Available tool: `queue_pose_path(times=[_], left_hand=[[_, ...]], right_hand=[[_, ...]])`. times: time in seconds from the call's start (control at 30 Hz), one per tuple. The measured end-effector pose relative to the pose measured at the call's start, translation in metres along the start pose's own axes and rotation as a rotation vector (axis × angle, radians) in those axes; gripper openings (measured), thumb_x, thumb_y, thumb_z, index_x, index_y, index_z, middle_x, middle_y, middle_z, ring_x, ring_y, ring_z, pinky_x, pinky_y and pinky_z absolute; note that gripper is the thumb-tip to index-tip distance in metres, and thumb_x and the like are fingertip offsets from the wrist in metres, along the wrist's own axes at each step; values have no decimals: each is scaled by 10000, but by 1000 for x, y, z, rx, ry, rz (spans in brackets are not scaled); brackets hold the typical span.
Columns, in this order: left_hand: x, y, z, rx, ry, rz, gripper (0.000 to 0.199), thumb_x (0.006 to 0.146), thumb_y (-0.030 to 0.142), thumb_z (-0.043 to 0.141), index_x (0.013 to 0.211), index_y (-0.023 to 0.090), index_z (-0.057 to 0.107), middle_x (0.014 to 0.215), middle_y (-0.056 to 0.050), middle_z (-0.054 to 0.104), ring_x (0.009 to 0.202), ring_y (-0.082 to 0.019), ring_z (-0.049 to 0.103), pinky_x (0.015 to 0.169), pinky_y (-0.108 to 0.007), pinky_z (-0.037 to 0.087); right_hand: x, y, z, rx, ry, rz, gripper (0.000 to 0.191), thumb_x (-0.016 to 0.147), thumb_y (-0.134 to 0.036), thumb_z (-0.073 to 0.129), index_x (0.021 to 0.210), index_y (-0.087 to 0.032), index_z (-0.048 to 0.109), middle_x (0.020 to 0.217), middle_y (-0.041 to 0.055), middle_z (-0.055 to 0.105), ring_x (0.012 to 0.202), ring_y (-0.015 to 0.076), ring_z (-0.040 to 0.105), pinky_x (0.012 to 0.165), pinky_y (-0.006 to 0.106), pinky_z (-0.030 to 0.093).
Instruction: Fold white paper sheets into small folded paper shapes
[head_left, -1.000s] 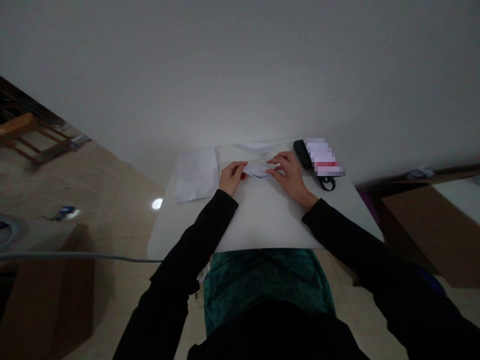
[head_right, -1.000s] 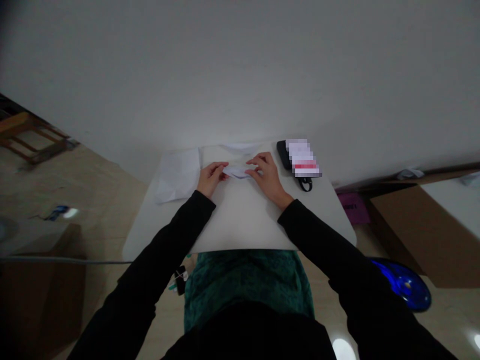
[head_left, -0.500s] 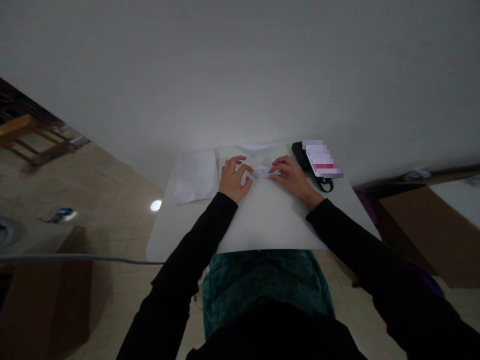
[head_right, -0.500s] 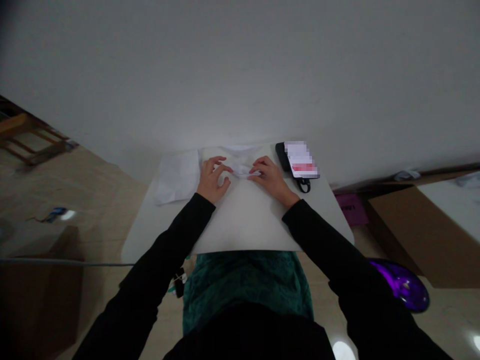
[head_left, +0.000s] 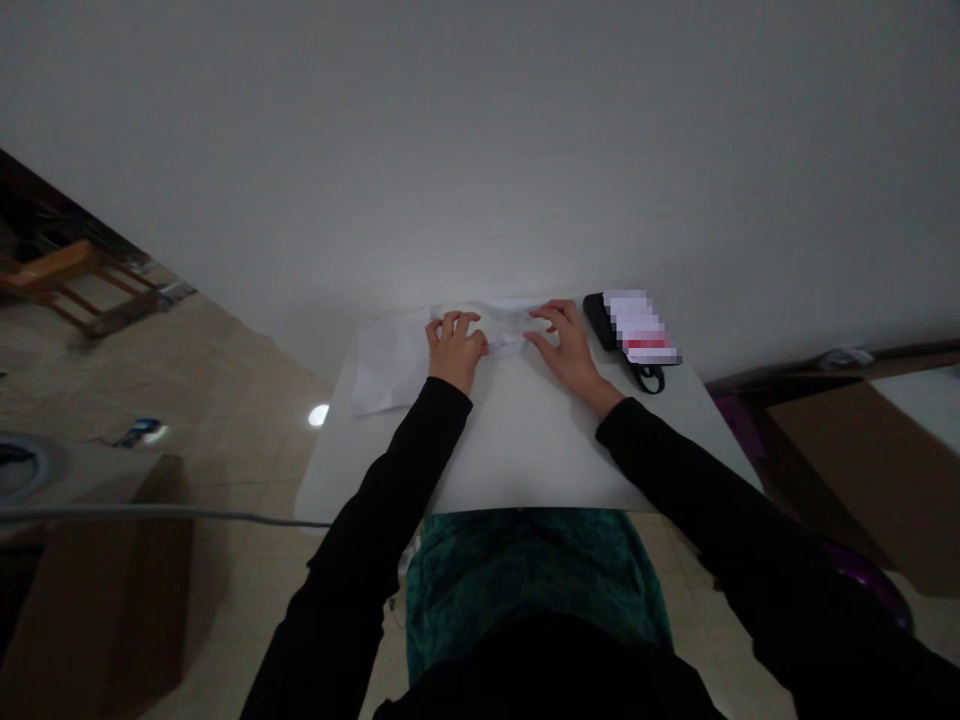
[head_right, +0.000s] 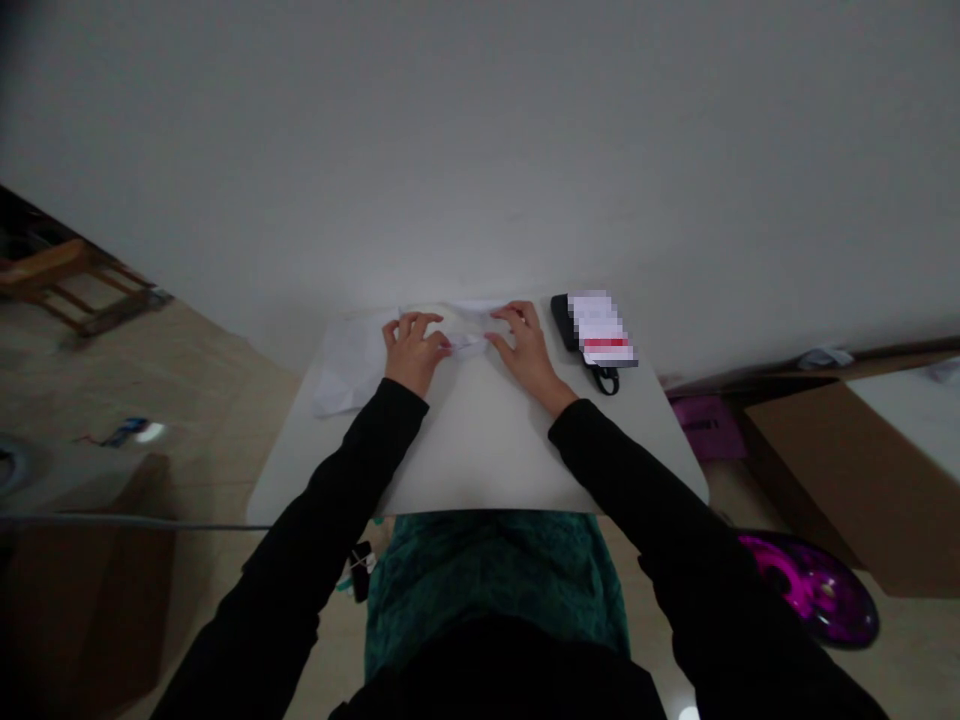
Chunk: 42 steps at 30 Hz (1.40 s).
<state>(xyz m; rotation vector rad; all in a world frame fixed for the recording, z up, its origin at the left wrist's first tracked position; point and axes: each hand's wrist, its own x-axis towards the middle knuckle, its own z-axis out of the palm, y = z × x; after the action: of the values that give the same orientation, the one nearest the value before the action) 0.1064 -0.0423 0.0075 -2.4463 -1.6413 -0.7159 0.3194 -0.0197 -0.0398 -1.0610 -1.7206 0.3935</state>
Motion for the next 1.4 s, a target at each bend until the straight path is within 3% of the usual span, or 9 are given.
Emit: queue_pose_path(times=[0.07, 0.17, 0.37, 0.5, 0.7, 0.97, 1.2, 1.3, 1.4], left_hand=[[5, -4, -5, 20, 5, -16, 115, 824, 129, 688, 765, 228, 686, 1317, -89, 621, 1301, -336, 438, 1081, -571, 257], [11, -10, -9, 55, 2, -49, 115, 820, 127, 681, 749, 218, 678, 1316, -91, 619, 1309, -332, 429, 1094, -568, 245], [16, -18, -5, 105, 41, -157, 113, 817, 119, 653, 756, 212, 671, 1282, -92, 624, 1328, -335, 401, 1105, -597, 212], [18, -22, -7, 88, 74, -213, 135, 810, 106, 633, 742, 218, 664, 1271, -91, 625, 1351, -336, 371, 1124, -622, 162], [29, -24, -6, 17, 118, -285, 154, 784, 89, 634, 712, 220, 672, 1236, -98, 627, 1369, -341, 332, 1142, -645, 97], [47, -10, 7, 31, 109, -273, 192, 797, 68, 615, 698, 208, 701, 1196, -110, 640, 1323, -340, 381, 1122, -637, 142], [52, -8, 15, 58, 94, -259, 203, 823, 62, 562, 789, 206, 700, 1229, -117, 629, 1324, -340, 384, 1121, -632, 162], [50, -8, 8, 77, 132, -255, 245, 823, 49, 552, 923, 222, 694, 1290, -115, 606, 1315, -337, 397, 1107, -624, 210], [46, -15, -15, 75, 180, -280, 268, 802, 95, 614, 1024, 236, 667, 1333, -111, 584, 1322, -351, 396, 1101, -610, 242]], right_hand=[[5, -1, -5, -185, 65, -30, 223, 924, -240, 553, 1127, -243, 647, 1206, 118, 518, 1151, 274, 503, 974, 504, 492], [20, -3, -7, -372, 32, -30, 273, 925, -130, 484, 1106, -238, 657, 1314, 135, 485, 1243, 322, 424, 1037, 581, 400], [47, -3, 13, -460, -107, -65, 201, 926, -123, 492, 985, -210, 663, 1432, 142, 424, 1361, 371, 312, 1081, 644, 286], [51, 2, 18, -509, -128, -65, 206, 936, -125, 461, 908, -185, 656, 1377, 162, 475, 1339, 371, 342, 1070, 636, 301], [46, 13, 0, -505, -25, -73, 267, 967, -210, 410, 953, -203, 677, 1282, 163, 530, 1306, 378, 360, 1037, 665, 329], [33, 16, -12, -562, -5, 6, 287, 978, -246, 394, 877, -201, 659, 1277, 166, 522, 1274, 382, 372, 1014, 654, 342], [32, 17, -8, -501, 30, 35, 238, 960, -205, 411, 1003, -197, 645, 1349, 180, 467, 1312, 403, 337, 1025, 687, 302], [28, 7, -2, -548, 90, -5, 240, 927, -168, 475, 1109, -234, 616, 1389, 147, 441, 1295, 376, 354, 1010, 643, 346], [19, -8, 6, -533, 103, -41, 275, 906, -147, 503, 1142, -248, 603, 1379, 143, 447, 1231, 352, 404, 968, 595, 384]])
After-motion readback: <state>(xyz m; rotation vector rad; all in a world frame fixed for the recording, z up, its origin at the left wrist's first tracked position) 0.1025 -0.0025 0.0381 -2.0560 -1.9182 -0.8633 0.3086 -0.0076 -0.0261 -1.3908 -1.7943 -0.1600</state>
